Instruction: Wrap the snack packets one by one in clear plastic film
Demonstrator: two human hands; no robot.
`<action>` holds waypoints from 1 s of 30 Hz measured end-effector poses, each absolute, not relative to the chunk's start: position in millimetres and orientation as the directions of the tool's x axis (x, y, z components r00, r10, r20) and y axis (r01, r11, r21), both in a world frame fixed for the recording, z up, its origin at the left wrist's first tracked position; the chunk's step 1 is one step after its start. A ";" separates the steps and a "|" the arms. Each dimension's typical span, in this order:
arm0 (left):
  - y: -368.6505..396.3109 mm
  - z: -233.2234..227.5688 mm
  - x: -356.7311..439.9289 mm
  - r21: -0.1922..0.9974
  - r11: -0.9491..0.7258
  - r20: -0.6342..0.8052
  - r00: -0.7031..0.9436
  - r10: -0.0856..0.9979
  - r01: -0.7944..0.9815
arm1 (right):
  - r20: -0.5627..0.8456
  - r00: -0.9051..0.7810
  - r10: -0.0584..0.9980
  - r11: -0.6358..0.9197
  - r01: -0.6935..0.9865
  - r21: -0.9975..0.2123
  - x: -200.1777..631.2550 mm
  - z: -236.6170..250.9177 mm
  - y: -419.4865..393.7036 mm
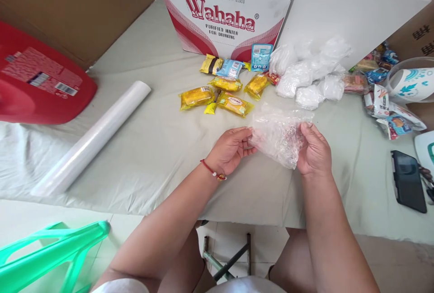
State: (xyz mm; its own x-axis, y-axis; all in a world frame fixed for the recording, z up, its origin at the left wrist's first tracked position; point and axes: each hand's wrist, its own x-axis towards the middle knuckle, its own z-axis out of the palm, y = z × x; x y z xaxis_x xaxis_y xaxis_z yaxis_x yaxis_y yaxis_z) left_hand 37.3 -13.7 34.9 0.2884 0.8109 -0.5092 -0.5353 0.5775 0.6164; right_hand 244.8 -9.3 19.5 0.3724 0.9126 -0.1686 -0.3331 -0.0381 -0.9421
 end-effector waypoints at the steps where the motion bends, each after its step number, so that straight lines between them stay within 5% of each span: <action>1: -13.8 34.8 37.1 0.638 0.553 -0.506 0.250 0.826 -0.536 | -0.146 0.399 0.905 -0.033 -0.277 -0.960 244.6 18.3 -9.8; 4: -12.6 33.5 36.6 0.721 0.448 -0.480 0.085 0.873 -0.528 | 0.115 0.470 0.875 0.095 0.064 -0.993 240.2 17.6 -15.8; 7: -11.9 31.7 38.8 0.805 0.359 -0.414 -0.012 0.910 -0.473 | 0.439 0.192 0.878 0.319 0.449 -0.834 228.6 18.9 -24.9; 10: -13.9 30.0 44.5 0.862 0.308 -0.340 -0.009 0.940 -0.404 | 0.527 -0.129 0.840 0.480 0.630 -0.610 213.9 18.2 -30.6; 13: -16.8 28.8 49.3 0.902 0.255 -0.267 0.012 0.964 -0.348 | 0.571 -0.108 0.814 0.488 0.661 -0.570 206.5 16.9 -31.2; 18: -20.0 29.1 50.0 0.954 0.195 -0.199 0.006 0.980 -0.230 | 0.458 0.117 0.881 0.351 0.489 -0.799 210.7 16.8 -29.3; 22: -22.6 31.8 50.4 0.946 0.170 -0.186 -0.034 0.982 -0.277 | 0.207 0.273 0.939 0.182 0.116 -0.976 209.2 16.3 -27.8; 26: -26.4 37.3 48.8 0.917 0.187 -0.208 -0.023 0.978 -0.351 | -0.063 0.352 0.934 0.045 -0.291 -0.956 213.1 20.1 -22.9; 30: -29.4 44.7 41.8 0.812 0.273 -0.317 0.003 0.948 -0.517 | -0.160 0.387 0.908 0.024 -0.430 -0.902 228.1 27.2 -18.8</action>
State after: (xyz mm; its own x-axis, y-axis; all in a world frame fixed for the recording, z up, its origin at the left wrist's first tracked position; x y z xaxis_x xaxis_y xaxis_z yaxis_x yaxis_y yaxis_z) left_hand 41.8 -29.4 44.7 0.0030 0.9485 -0.3168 -0.5167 0.2727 0.8116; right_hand 228.1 -18.8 27.2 0.3867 0.9081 -0.1604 -0.4302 0.0237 -0.9024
